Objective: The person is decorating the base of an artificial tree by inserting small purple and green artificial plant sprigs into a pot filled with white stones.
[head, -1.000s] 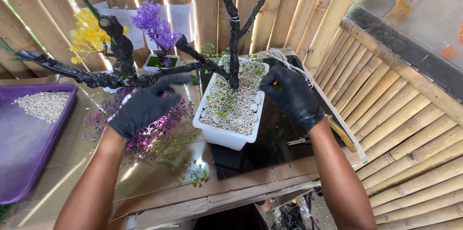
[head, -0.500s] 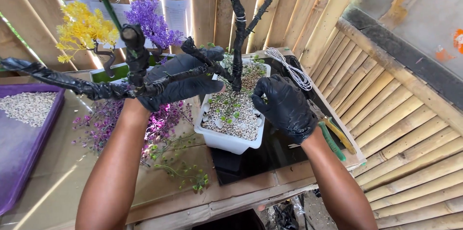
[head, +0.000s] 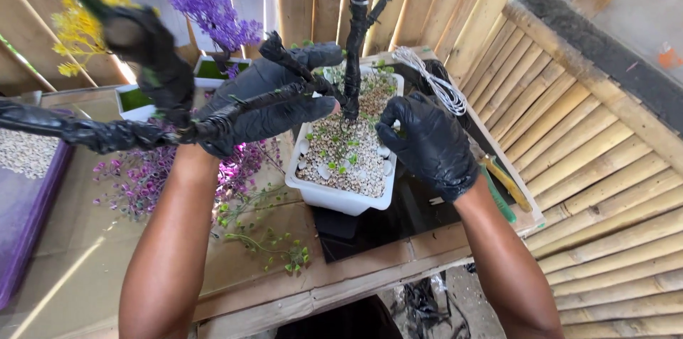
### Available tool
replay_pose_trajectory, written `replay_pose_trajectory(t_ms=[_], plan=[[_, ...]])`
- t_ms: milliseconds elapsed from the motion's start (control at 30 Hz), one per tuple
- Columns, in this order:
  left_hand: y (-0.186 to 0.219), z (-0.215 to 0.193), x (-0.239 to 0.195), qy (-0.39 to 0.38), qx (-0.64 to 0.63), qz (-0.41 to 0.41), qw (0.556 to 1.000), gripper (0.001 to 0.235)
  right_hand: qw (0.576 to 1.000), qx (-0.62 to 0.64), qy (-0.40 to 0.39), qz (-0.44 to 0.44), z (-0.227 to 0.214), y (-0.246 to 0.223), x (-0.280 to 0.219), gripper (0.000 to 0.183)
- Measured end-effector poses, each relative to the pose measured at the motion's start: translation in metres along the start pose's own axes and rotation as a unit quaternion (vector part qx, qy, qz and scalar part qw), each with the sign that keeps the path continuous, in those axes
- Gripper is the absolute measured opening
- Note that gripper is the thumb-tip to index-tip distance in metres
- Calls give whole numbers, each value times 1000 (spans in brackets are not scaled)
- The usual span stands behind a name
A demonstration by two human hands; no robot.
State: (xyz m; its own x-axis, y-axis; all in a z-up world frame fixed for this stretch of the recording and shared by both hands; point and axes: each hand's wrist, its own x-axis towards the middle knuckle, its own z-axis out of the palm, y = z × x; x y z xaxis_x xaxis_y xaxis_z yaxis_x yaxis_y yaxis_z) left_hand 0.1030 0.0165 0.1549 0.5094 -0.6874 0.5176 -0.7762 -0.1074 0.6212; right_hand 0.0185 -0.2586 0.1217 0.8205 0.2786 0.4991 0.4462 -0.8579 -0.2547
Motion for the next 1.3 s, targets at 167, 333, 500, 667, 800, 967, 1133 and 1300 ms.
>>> replay_pose_trajectory(t_ms=[167,333,500,667,800,967,1133,1300], plan=[[23,12,-15,67,-51,21,996,47,999,27,2,17,2,1,0,7],[4,15,-8,46,26,15,998,51,999,31,-1,20,4,5,0,5],[12,13,-8,54,0,34,998,45,999,34,1,17,3,7,0,5],[2,10,-6,-11,105,9,994,56,997,58,16,-57,2,9,-2,17],[-8,12,-6,-7,133,18,991,57,998,37,20,-52,6,9,0,17],[-6,12,-7,16,120,50,991,55,997,59,18,-48,0,0,-1,18],[-7,12,-6,0,120,29,992,58,997,54,23,-50,2,0,-2,17],[-4,11,-9,14,149,59,987,60,999,-1,29,-41,6,1,-2,16]])
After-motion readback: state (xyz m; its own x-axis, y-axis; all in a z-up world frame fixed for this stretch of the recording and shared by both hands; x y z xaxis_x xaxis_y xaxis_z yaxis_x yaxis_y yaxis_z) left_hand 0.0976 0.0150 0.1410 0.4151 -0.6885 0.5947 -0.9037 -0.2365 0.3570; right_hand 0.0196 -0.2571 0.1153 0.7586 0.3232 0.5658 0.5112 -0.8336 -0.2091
